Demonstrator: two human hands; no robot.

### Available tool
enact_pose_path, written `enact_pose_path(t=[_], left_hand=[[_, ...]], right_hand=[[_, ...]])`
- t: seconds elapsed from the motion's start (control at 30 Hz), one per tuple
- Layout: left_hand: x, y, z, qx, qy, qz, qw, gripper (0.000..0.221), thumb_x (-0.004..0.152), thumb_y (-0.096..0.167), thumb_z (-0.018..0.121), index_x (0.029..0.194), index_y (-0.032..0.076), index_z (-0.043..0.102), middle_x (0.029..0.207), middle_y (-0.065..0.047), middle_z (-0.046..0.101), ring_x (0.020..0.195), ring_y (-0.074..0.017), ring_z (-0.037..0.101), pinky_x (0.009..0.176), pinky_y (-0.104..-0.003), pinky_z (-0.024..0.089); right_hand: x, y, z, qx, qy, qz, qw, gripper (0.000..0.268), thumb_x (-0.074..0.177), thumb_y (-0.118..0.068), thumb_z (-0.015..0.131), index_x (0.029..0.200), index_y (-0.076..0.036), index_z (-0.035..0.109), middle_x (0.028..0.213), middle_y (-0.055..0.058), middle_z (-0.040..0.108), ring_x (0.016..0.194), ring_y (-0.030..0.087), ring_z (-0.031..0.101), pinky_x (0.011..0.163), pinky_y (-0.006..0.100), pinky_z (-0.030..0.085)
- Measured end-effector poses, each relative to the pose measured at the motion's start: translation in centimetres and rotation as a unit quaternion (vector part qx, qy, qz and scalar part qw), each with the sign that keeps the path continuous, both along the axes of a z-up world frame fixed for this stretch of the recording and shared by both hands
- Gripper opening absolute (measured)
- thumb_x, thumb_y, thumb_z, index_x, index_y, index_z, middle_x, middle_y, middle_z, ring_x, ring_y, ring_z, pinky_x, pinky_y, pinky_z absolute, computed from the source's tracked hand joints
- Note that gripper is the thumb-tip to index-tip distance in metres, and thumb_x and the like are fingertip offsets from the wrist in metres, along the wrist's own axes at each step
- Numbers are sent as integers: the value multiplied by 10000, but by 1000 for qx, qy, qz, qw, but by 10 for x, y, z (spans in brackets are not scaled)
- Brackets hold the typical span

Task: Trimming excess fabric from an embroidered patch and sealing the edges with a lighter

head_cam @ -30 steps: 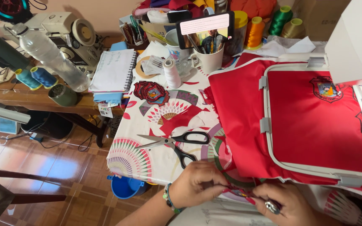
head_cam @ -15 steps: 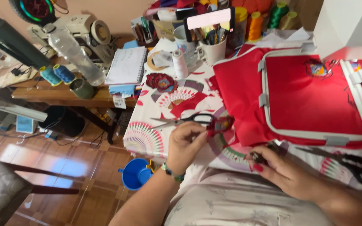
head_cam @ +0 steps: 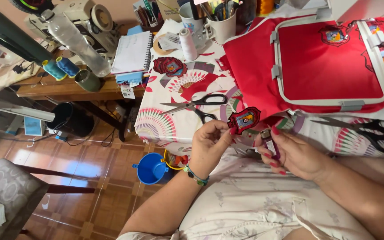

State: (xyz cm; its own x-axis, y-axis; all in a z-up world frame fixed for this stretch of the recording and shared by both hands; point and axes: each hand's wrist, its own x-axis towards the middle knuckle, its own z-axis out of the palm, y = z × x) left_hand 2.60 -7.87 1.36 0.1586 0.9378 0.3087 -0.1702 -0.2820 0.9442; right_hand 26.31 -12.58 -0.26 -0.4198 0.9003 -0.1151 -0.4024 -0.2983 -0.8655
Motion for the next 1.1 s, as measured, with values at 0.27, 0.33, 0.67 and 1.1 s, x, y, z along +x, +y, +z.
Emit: enact_pose_path(t=[0.27, 0.33, 0.67, 1.1], left_hand=[[-6, -30, 20, 87, 65, 38, 993, 73, 883, 83, 823, 890, 56, 756, 648, -29, 685, 603, -62, 599, 594, -210, 514], [-7, -37, 22, 96, 64, 33, 993, 69, 885, 74, 817, 870, 60, 751, 639, -24, 674, 599, -66, 592, 598, -213, 508], [-10, -49, 26, 126, 83, 27, 988, 58, 872, 72, 819, 871, 65, 761, 631, -23, 682, 591, -86, 603, 604, -233, 519], [-8, -40, 5, 5, 31, -29, 999, 80, 924, 97, 789, 927, 39, 733, 667, -37, 715, 626, -54, 624, 624, -209, 533]], right_hand=[[-6, -8, 5, 29, -38, -33, 998, 662, 1106, -512, 371, 934, 80, 613, 637, 64, 360, 465, 162, 379, 325, 238, 310], [-5, -8, -14, 37, -48, -48, 997, 666, 1109, -489, 391, 882, 92, 624, 607, 63, 360, 448, 165, 376, 332, 258, 315], [-20, -20, 3, -32, -61, -58, 996, 438, 1015, -387, 404, 801, -22, 517, 541, 20, 263, 363, 129, 280, 298, 247, 221], [-23, -26, 10, -41, -73, -88, 993, 551, 1079, -503, 429, 912, -4, 590, 565, 49, 308, 399, 140, 305, 329, 215, 218]])
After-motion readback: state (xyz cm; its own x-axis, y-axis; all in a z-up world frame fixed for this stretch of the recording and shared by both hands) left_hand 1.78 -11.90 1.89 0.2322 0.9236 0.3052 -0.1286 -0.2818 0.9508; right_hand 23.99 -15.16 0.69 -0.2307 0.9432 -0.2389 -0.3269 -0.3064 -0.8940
